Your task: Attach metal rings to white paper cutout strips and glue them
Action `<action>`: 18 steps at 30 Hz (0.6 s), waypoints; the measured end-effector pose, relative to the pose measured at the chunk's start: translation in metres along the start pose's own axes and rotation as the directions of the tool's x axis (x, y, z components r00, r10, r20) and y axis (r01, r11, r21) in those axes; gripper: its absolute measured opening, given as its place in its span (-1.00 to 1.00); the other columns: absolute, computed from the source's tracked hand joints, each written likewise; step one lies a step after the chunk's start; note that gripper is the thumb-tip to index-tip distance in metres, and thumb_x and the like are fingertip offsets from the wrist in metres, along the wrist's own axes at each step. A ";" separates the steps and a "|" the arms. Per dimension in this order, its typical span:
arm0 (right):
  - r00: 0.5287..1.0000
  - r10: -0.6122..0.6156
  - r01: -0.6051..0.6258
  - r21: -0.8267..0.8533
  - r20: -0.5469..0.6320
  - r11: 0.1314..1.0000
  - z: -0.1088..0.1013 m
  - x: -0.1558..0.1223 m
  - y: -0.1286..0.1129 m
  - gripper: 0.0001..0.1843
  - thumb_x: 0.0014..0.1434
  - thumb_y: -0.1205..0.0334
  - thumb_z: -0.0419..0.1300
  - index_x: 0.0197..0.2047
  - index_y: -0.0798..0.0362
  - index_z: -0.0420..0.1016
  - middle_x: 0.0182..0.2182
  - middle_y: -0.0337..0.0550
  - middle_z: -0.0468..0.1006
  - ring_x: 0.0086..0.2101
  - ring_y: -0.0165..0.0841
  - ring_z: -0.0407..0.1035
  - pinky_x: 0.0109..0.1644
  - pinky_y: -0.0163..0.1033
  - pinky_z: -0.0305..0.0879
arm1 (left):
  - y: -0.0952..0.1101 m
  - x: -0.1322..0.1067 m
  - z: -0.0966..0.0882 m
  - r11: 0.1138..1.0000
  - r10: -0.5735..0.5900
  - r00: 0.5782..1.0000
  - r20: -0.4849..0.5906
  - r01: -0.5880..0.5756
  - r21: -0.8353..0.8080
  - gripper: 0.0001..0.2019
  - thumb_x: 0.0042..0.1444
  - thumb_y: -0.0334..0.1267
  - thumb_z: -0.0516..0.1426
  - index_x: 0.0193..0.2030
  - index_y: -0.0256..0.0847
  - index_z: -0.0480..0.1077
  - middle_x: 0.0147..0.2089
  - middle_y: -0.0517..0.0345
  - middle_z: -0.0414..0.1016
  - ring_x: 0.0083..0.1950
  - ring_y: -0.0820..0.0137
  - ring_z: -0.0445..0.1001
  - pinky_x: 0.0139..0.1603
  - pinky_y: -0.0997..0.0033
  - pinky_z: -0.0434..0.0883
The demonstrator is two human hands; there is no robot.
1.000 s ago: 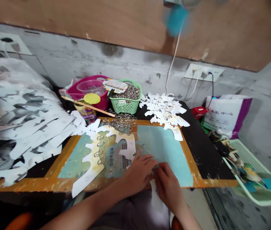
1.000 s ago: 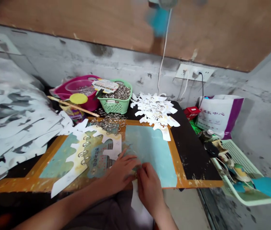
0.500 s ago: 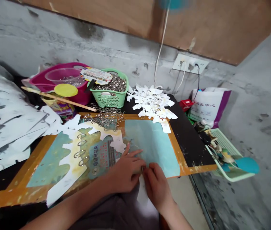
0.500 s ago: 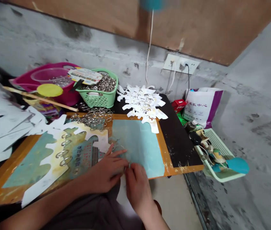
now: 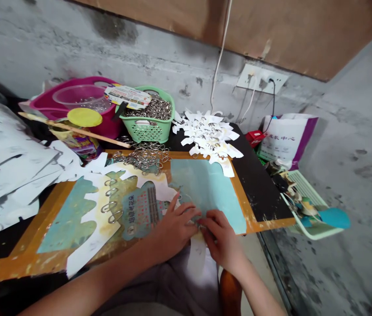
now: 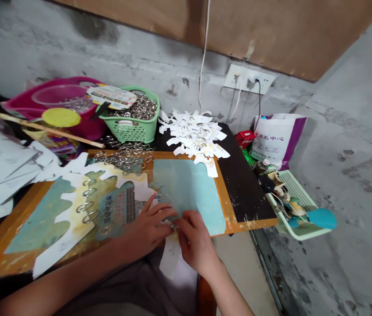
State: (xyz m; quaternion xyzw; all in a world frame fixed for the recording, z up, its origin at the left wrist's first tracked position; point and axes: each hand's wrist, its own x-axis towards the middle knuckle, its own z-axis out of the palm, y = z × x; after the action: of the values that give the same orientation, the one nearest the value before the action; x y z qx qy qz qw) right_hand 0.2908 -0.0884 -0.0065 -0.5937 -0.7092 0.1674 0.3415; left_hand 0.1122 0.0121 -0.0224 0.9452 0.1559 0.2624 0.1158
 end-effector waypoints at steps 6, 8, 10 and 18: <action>0.981 -0.094 0.109 -0.081 0.168 0.991 -0.006 0.009 0.004 -0.80 0.34 0.44 0.05 -0.20 0.05 0.48 -0.20 -0.08 0.44 -0.19 -0.28 0.28 -0.14 -0.19 0.35 | 0.001 0.000 -0.002 0.999 0.003 0.999 0.038 -0.001 -0.052 -0.81 0.28 -0.37 0.10 -0.33 -0.13 0.48 0.06 0.20 0.54 0.27 0.28 0.31 0.48 -0.10 -0.44; 0.978 -0.099 0.115 -0.077 0.183 0.990 -0.007 0.009 0.005 -0.81 0.36 0.42 0.04 -0.21 0.05 0.46 -0.21 -0.09 0.45 -0.20 -0.28 0.27 -0.13 -0.19 0.35 | 0.001 0.000 -0.004 0.993 -0.015 0.997 0.073 0.024 -0.116 -0.80 0.31 -0.37 0.07 -0.30 -0.13 0.48 0.04 0.22 0.57 0.31 0.30 0.30 0.48 -0.09 -0.49; 0.975 -0.102 0.123 -0.100 0.197 0.987 -0.006 0.008 0.004 -0.79 0.37 0.42 0.02 -0.24 0.07 0.45 -0.23 -0.08 0.46 -0.21 -0.28 0.26 -0.15 -0.17 0.34 | -0.001 0.000 -0.005 0.984 -0.032 0.993 0.113 0.051 -0.172 -0.80 0.33 -0.35 0.05 -0.29 -0.12 0.47 0.00 0.24 0.60 0.33 0.29 0.29 0.46 -0.12 -0.53; 0.982 -0.168 0.180 -0.171 0.081 0.969 0.010 -0.010 0.007 -0.78 0.33 0.46 -0.01 -0.18 0.10 0.45 -0.24 -0.02 0.45 -0.26 -0.25 0.28 -0.21 -0.13 0.37 | 0.008 0.004 -0.011 0.978 -0.096 0.985 0.146 0.121 -0.170 -0.85 0.28 -0.33 0.11 -0.28 -0.10 0.50 -0.01 0.25 0.60 0.31 0.15 0.29 0.45 -0.25 -0.49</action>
State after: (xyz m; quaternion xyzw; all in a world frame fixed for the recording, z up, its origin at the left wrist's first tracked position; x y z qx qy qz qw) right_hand 0.2896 -0.0944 -0.0212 -0.5516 -0.7814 0.0922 0.2769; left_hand 0.1114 0.0077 -0.0088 0.9369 0.1748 0.2030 0.2245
